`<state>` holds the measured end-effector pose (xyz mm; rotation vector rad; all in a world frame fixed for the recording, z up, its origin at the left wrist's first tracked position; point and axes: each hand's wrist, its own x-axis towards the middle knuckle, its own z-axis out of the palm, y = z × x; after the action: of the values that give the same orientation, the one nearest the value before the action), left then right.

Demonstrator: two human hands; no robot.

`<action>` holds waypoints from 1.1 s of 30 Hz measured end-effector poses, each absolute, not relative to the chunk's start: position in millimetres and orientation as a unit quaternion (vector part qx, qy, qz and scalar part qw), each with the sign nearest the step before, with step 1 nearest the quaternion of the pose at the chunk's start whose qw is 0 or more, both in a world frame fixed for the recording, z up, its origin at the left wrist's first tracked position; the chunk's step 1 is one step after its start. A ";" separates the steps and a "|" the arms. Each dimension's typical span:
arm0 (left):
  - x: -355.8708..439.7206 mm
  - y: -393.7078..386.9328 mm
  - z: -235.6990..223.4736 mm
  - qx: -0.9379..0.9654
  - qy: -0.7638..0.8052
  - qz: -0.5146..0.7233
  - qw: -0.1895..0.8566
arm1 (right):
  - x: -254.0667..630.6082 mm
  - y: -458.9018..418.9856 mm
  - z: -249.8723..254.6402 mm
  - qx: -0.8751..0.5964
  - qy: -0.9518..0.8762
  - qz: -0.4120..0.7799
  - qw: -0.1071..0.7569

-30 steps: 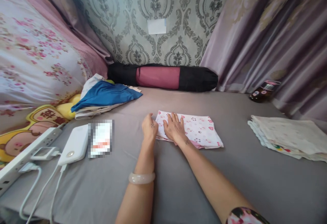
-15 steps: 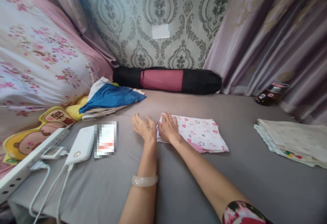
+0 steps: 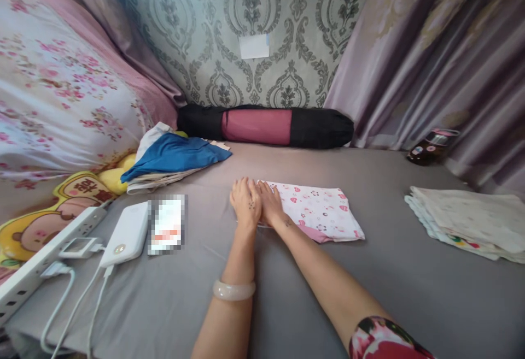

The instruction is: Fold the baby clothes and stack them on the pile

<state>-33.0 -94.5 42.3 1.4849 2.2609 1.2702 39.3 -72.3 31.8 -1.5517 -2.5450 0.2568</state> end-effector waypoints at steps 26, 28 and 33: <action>0.2 -104.1 32.0 0.651 0.687 0.310 0.089 | 118.0 -87.3 36.3 -0.624 -0.768 0.083 0.122; 1.0 -104.5 31.3 0.655 0.686 0.306 0.088 | 122.1 -91.6 33.8 -0.631 -0.764 0.074 0.109; 1.8 -104.9 30.3 0.664 0.682 0.293 0.084 | 119.2 -92.7 26.4 -0.636 -0.762 0.062 0.102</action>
<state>1.8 -104.9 30.3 1.9818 2.0363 0.8746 119.2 -92.7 26.4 -1.8789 -2.2505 0.1834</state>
